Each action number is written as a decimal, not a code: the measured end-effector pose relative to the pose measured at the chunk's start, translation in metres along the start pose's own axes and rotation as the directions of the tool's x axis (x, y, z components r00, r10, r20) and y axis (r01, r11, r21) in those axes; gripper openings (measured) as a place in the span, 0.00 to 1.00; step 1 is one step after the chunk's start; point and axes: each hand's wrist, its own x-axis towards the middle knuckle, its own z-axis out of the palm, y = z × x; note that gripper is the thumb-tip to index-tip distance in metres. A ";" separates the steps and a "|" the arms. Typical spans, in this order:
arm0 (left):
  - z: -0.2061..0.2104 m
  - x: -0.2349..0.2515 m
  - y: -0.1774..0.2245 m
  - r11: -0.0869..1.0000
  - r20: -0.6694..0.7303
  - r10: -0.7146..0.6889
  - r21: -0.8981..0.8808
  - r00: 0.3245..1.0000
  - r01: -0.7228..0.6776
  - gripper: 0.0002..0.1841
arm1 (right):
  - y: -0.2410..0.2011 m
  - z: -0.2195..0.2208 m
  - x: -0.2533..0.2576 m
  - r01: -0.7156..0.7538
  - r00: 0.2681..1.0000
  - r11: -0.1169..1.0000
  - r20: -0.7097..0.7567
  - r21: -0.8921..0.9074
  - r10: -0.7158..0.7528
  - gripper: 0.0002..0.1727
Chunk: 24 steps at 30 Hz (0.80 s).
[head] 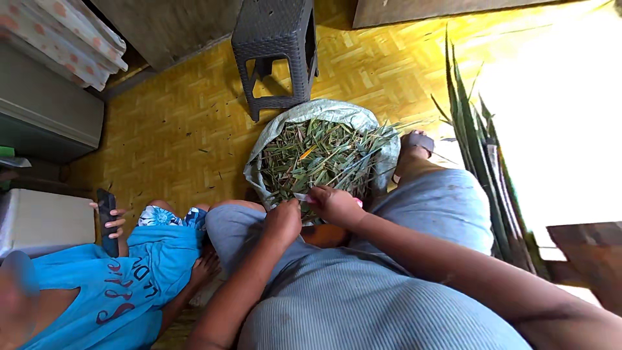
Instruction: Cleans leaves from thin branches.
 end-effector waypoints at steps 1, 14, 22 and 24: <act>0.001 -0.004 0.002 0.997 -0.101 0.042 0.061 0.994 -0.036 0.19 | 0.000 -0.002 0.000 -0.031 1.000 0.999 0.001 0.010 0.031 0.13; 0.036 0.014 -0.009 0.889 -0.400 0.191 -0.316 0.896 -0.331 0.23 | -0.002 -0.042 0.009 -0.319 0.887 0.123 0.250 0.940 0.389 0.11; 0.037 0.017 -0.003 0.822 -0.220 0.088 -0.534 0.972 -0.195 0.15 | 0.001 -0.042 0.008 -0.327 0.874 -0.062 0.326 0.943 0.360 0.14; 0.032 0.016 -0.001 0.796 -0.169 0.032 -0.592 0.985 -0.127 0.16 | 0.006 -0.043 0.010 -0.278 0.873 0.089 0.212 0.957 0.439 0.14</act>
